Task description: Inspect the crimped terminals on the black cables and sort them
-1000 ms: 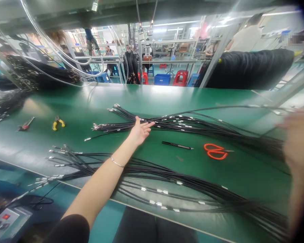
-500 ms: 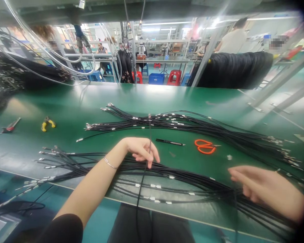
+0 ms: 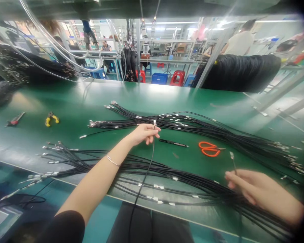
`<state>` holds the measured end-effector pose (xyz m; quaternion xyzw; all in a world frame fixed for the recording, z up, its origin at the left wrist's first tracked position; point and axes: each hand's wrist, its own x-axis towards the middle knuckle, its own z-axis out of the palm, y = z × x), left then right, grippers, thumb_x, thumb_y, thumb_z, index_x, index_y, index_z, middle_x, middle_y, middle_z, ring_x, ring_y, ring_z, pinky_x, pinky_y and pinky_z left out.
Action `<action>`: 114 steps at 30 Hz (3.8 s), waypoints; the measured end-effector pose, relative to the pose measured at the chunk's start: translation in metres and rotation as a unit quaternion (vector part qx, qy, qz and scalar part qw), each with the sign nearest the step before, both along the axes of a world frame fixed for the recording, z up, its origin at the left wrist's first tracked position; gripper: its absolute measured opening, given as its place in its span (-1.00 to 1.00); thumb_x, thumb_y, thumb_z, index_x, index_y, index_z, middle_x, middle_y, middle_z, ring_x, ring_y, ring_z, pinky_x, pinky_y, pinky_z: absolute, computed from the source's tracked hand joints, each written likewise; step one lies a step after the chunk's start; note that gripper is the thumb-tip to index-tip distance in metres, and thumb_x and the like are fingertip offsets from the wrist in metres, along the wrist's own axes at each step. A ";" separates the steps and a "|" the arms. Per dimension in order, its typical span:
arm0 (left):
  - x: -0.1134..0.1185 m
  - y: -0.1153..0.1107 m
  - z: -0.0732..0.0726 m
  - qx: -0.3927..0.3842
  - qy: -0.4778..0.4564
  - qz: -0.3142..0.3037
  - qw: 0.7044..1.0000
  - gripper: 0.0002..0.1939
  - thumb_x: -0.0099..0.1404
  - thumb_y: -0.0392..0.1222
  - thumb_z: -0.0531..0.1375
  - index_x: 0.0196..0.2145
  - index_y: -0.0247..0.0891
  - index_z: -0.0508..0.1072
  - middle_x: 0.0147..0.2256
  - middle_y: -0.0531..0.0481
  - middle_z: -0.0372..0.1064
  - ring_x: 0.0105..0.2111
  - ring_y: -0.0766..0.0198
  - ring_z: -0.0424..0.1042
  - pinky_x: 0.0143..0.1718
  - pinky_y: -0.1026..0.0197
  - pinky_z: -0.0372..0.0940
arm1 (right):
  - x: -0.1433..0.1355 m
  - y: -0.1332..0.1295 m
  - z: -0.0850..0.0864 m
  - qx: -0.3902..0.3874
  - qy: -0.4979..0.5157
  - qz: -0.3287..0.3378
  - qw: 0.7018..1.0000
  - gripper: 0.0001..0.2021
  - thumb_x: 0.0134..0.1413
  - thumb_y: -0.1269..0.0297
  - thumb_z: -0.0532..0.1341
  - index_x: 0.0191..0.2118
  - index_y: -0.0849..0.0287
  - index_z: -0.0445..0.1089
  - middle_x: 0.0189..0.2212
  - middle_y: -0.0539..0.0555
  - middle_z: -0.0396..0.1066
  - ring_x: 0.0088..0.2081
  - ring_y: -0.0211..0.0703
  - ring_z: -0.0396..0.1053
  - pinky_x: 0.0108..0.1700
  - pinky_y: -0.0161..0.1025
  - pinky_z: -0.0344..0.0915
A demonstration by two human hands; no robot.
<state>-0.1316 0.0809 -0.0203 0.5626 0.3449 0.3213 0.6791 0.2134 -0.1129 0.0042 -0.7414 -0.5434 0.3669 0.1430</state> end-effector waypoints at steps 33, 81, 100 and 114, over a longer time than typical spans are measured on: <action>0.040 -0.049 0.003 -0.043 -0.038 -0.026 0.998 -0.59 -0.07 -0.09 0.48 -0.32 -0.44 0.56 -0.52 -0.09 0.49 -0.55 0.31 0.48 -0.52 0.34 0.43 | -0.127 0.084 -0.024 0.016 0.367 0.093 0.925 -0.63 -0.25 0.08 0.47 -0.53 0.24 0.36 -0.62 0.00 0.40 -0.60 -0.35 0.32 -0.52 -0.38 0.27; 0.056 -0.091 0.006 -0.154 -0.054 -0.142 0.976 -0.64 0.09 -0.25 0.40 -0.13 -0.40 0.55 -0.46 -0.09 0.50 -0.55 0.26 0.50 -0.62 0.33 0.41 | -0.106 0.091 -0.017 0.039 0.360 0.016 0.932 -0.47 -0.15 -0.08 0.41 -0.72 0.18 0.19 -0.74 -0.03 0.16 -0.70 -0.40 0.01 -0.64 -0.30 -0.04; 0.056 -0.093 0.008 -0.155 -0.063 -0.149 0.975 -0.66 0.11 -0.27 0.39 -0.13 -0.38 0.55 -0.46 -0.08 0.50 -0.56 0.27 0.50 -0.64 0.34 0.41 | -0.108 0.090 -0.014 0.047 0.364 0.016 0.930 -0.48 -0.18 -0.09 0.42 -0.72 0.17 0.20 -0.75 -0.03 0.14 -0.70 -0.41 0.00 -0.65 -0.31 -0.05; 0.056 -0.093 0.009 -0.164 -0.060 -0.149 0.973 -0.64 0.11 -0.28 0.39 -0.11 -0.39 0.55 -0.47 -0.09 0.50 -0.57 0.27 0.50 -0.64 0.35 0.41 | -0.108 0.089 -0.012 0.061 0.350 0.016 0.935 -0.47 -0.13 -0.07 0.39 -0.73 0.18 0.16 -0.75 -0.05 0.11 -0.68 -0.40 0.01 -0.61 -0.31 -0.08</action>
